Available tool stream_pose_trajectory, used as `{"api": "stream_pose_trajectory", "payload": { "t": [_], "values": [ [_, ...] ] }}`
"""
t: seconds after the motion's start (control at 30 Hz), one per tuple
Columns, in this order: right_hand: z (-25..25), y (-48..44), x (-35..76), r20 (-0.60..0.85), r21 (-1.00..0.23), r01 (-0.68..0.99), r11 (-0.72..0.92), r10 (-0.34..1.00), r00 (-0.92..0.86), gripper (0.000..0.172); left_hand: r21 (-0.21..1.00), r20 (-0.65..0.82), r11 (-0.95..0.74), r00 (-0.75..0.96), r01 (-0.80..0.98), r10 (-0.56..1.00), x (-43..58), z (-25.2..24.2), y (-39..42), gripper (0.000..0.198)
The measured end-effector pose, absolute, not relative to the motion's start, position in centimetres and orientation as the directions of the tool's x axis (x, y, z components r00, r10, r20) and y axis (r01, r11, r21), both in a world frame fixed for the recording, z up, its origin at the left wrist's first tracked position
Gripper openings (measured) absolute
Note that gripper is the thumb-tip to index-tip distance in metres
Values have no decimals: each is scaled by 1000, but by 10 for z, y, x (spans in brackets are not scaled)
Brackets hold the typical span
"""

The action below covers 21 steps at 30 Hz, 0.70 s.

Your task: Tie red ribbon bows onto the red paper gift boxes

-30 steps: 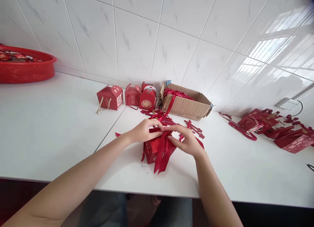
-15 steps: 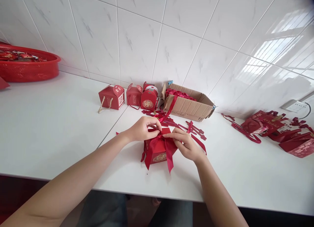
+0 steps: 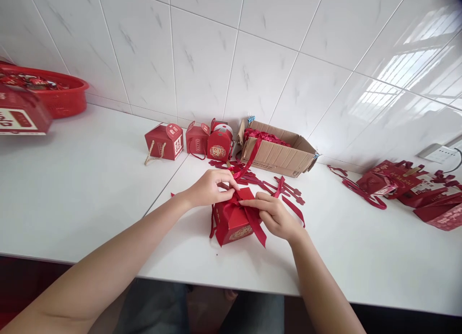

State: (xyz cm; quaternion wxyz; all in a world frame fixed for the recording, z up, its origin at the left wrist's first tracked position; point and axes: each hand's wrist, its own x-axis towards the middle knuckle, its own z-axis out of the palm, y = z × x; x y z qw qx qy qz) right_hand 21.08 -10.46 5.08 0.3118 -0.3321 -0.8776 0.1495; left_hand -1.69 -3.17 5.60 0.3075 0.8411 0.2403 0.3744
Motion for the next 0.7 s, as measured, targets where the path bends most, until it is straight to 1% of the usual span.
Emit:
{"api": "stream_pose_trajectory", "payload": {
  "t": [0.07, 0.13, 0.3, 0.4, 0.47, 0.53, 0.7],
  "values": [
    [51, -106, 211, 446, -472, 480, 739, 670, -593, 48, 693, 483, -701, 614, 167, 624, -18, 56, -31, 18],
    [51, -107, 210, 463, -478, 490, 729, 683, -565, 47, 681, 494, -715, 621, 159, 609, -19, 55, -30, 19],
    [54, -110, 203, 480, -508, 543, 669, 743, -467, 31, 660, 472, -728, 651, 186, 595, -19, 55, -30, 17],
    [55, -111, 202, 481, -500, 566, 656, 753, -448, 28, 659, 430, -719, 675, 219, 600, -18, 57, -31, 10],
    [54, -111, 202, 491, -488, 570, 661, 748, -448, 31, 675, 414, -703, 673, 224, 613, -17, 58, -32, 8],
    [53, -110, 202, 505, -480, 566, 670, 739, -446, 33, 705, 407, -679, 666, 207, 625, -17, 59, -31, 11],
    [55, -110, 203, 494, -521, 543, 659, 751, -438, 19, 787, 379, -606, 685, 114, 622, -18, 59, -29, 13]
  ]
}}
